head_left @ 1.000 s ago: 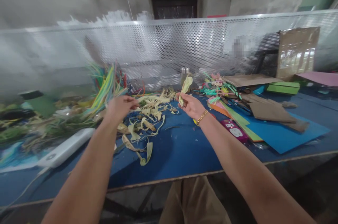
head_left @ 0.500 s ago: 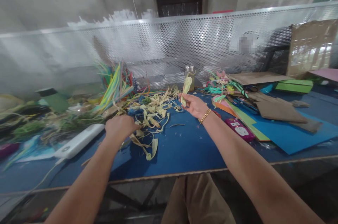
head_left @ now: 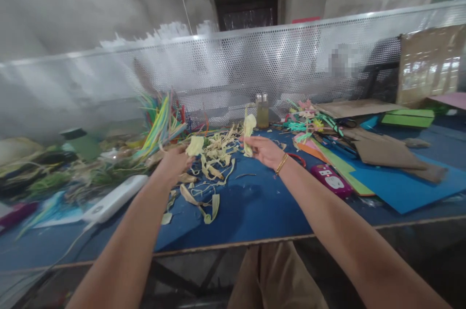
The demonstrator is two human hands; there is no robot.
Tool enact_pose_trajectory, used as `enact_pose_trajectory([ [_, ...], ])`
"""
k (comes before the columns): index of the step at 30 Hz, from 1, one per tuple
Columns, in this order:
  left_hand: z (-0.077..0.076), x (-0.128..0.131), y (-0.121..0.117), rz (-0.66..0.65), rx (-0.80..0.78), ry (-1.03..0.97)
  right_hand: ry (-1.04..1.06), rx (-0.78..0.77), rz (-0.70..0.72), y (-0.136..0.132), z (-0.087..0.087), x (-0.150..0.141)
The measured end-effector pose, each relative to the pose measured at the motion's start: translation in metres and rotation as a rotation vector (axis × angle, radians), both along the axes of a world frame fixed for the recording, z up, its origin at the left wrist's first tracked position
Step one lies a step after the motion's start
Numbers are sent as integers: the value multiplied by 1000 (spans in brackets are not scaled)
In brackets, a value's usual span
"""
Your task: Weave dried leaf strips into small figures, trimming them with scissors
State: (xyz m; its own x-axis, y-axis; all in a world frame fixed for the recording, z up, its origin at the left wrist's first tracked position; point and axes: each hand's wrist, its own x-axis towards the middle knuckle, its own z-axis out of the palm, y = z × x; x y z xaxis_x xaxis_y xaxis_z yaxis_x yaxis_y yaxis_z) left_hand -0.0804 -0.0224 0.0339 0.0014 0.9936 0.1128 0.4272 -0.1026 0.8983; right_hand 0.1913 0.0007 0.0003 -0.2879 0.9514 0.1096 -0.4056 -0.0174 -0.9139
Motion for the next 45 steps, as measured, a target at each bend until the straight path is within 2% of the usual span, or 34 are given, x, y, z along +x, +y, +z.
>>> enact_pose_trajectory([
  [3,-10,37,0,-206,-194,-300,-65,73,52,-6,-2,-9],
  [5,-12,58,-1,-290,-263,-408,-103,136,67,-9,-3,-14],
  [9,-14,94,-5,-222,-154,-235,-57,177,58,-9,-3,-19],
  [14,-15,112,-4,-171,99,65,120,59,-47,-1,-2,-15],
  [20,-11,104,-5,-214,186,207,264,-79,-162,10,-1,-1],
  [26,-6,89,-6,-230,164,244,269,-79,-193,15,-1,6],
  [32,-9,67,-8,-165,-21,66,264,-84,-242,15,-1,7],
  [39,-6,32,-13,-86,-46,-76,185,-95,-201,9,-3,-2],
  [45,-1,21,-21,-62,0,-91,192,-148,-207,3,1,-6],
])
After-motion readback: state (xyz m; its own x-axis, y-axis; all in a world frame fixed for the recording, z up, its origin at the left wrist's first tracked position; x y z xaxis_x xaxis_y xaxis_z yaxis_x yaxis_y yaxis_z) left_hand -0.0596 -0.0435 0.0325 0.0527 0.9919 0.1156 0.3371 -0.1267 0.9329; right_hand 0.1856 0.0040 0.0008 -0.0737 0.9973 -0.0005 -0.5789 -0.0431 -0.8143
